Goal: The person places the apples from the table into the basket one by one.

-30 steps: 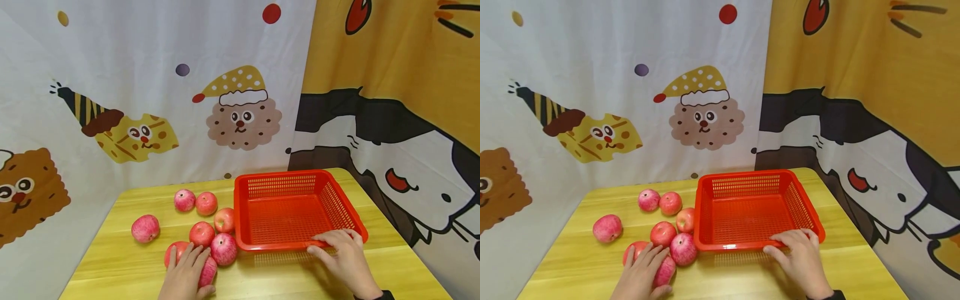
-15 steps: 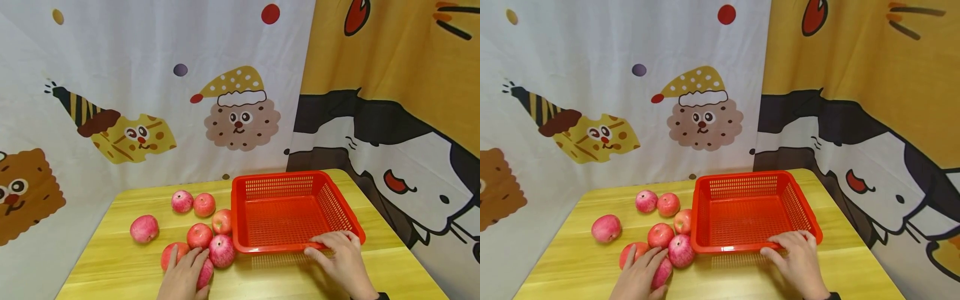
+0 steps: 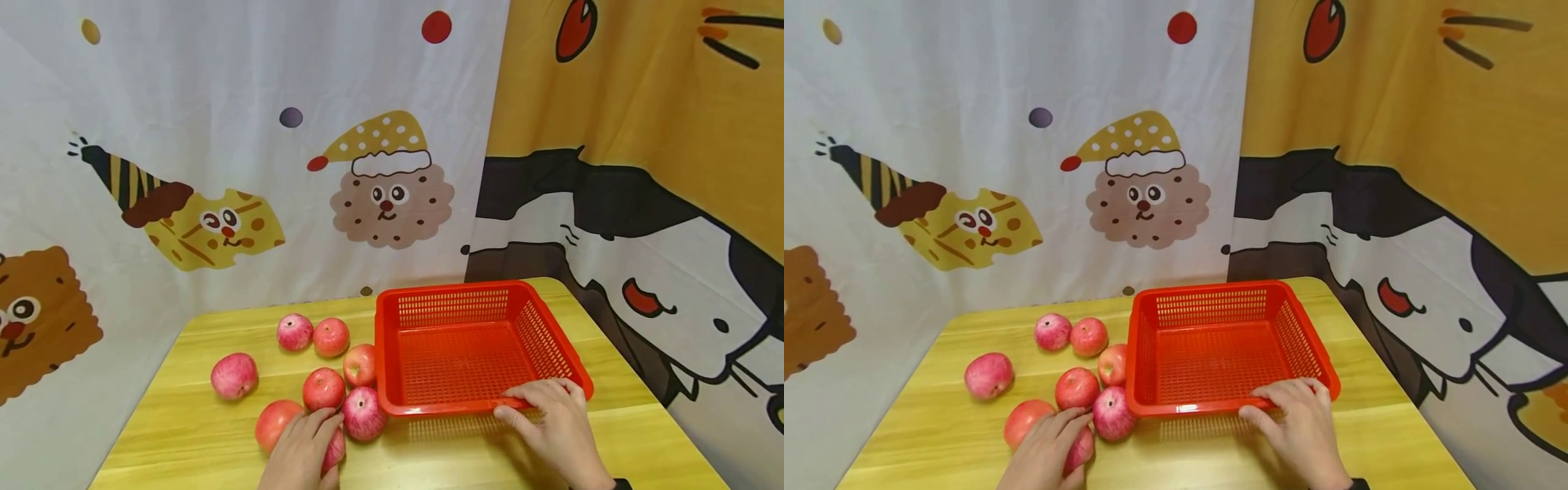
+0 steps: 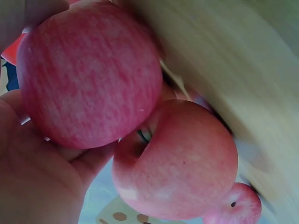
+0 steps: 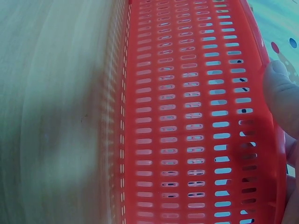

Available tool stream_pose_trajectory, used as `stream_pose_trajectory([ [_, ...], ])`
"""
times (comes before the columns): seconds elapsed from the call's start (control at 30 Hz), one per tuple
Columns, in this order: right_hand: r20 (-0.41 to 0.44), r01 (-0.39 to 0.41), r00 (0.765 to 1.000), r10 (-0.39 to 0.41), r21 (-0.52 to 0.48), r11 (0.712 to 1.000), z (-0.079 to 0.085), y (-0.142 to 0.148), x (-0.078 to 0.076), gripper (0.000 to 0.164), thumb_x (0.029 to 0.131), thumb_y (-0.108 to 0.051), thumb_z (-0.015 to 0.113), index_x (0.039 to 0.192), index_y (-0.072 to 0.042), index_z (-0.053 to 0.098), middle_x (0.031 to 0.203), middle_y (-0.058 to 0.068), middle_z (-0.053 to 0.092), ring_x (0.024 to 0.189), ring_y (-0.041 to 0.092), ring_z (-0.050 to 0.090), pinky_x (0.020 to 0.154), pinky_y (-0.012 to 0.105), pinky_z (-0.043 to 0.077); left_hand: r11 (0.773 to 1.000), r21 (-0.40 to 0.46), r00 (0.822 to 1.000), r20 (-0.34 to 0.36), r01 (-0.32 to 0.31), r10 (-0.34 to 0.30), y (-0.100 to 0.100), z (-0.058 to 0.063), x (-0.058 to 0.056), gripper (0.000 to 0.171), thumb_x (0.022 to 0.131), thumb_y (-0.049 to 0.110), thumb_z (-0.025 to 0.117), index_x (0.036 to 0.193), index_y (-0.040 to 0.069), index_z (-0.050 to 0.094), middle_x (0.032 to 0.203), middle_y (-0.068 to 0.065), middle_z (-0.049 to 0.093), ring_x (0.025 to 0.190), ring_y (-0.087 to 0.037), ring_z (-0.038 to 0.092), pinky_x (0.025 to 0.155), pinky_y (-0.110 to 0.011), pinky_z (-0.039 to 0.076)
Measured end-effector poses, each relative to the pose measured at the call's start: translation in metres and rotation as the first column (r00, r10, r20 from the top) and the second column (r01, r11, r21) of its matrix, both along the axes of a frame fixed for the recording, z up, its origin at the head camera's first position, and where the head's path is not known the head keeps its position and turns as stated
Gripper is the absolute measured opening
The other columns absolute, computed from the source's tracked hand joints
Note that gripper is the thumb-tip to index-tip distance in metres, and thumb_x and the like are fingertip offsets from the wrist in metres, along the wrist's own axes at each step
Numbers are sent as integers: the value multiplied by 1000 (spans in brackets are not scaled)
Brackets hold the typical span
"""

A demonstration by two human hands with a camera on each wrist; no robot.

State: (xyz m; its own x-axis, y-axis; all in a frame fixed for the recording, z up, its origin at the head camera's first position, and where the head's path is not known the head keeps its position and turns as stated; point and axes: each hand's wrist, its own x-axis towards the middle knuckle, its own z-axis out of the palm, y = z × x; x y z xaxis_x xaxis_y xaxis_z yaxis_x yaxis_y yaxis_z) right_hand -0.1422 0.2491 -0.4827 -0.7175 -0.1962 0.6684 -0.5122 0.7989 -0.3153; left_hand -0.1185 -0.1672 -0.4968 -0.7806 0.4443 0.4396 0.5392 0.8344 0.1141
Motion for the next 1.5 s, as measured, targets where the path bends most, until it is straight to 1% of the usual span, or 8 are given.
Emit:
stream_pose_trajectory([
  [0.33,-1,2,1000,-2,5,1000,0,0,0,29,67,-41,87,87,-23,74,87,-11,69,86,16,55,84,53,27,991,125,996,84,-40,29,-4,11,6,68,59,22,83,124,12,66,130,-7,57,115,-21,49,88,-46,53],
  [0.53,-4,2,1000,-2,9,1000,0,0,0,30,68,-42,87,87,-22,75,87,-11,69,86,16,55,85,52,27,972,236,999,27,-26,20,0,23,7,70,65,23,85,130,15,62,137,-5,52,118,-18,48,83,-46,56],
  [0.67,-5,-1,1000,1,3,1000,1,1,-1,29,68,-41,87,87,-23,75,87,-10,70,86,16,55,85,52,27,941,338,1000,-31,17,-7,12,39,2,68,74,24,81,137,15,56,143,-2,46,123,-19,45,86,-49,54],
  [0.8,-9,0,1000,0,3,1000,2,1,-1,29,67,-40,87,87,-23,75,87,-9,70,87,16,55,85,52,28,885,463,999,-23,53,-47,34,57,-8,64,82,25,78,140,16,52,144,-2,43,124,-18,44,88,-48,54],
  [0.97,-12,1,1000,-1,1,1000,0,-1,0,30,67,-40,87,87,-22,76,88,-9,71,87,17,56,86,53,28,833,525,983,-51,177,-176,71,68,-27,59,86,22,75,139,14,52,142,-5,45,124,-19,44,88,-47,54],
  [1.1,-16,4,1000,-4,-6,1000,-2,-2,0,31,66,-39,88,87,-22,76,87,-9,71,87,18,56,86,53,28,856,476,964,55,203,-259,96,64,-44,54,90,30,70,139,16,52,143,-4,44,126,-16,40,90,-44,54],
  [1.23,-24,14,1000,-14,-7,1000,-5,-3,0,31,64,-39,89,86,-23,75,86,-9,70,85,18,57,85,53,29,896,406,946,180,179,-270,111,57,-58,53,92,34,66,139,16,52,144,-1,42,126,-13,39,91,-40,53],
  [1.5,-27,16,1000,-16,-7,1000,-6,-1,-1,31,66,-42,87,86,-22,76,86,-9,70,85,17,56,85,52,29,961,188,961,147,205,-234,126,48,-74,48,91,34,63,134,12,58,134,-7,52,112,-20,49,95,-41,49],
])
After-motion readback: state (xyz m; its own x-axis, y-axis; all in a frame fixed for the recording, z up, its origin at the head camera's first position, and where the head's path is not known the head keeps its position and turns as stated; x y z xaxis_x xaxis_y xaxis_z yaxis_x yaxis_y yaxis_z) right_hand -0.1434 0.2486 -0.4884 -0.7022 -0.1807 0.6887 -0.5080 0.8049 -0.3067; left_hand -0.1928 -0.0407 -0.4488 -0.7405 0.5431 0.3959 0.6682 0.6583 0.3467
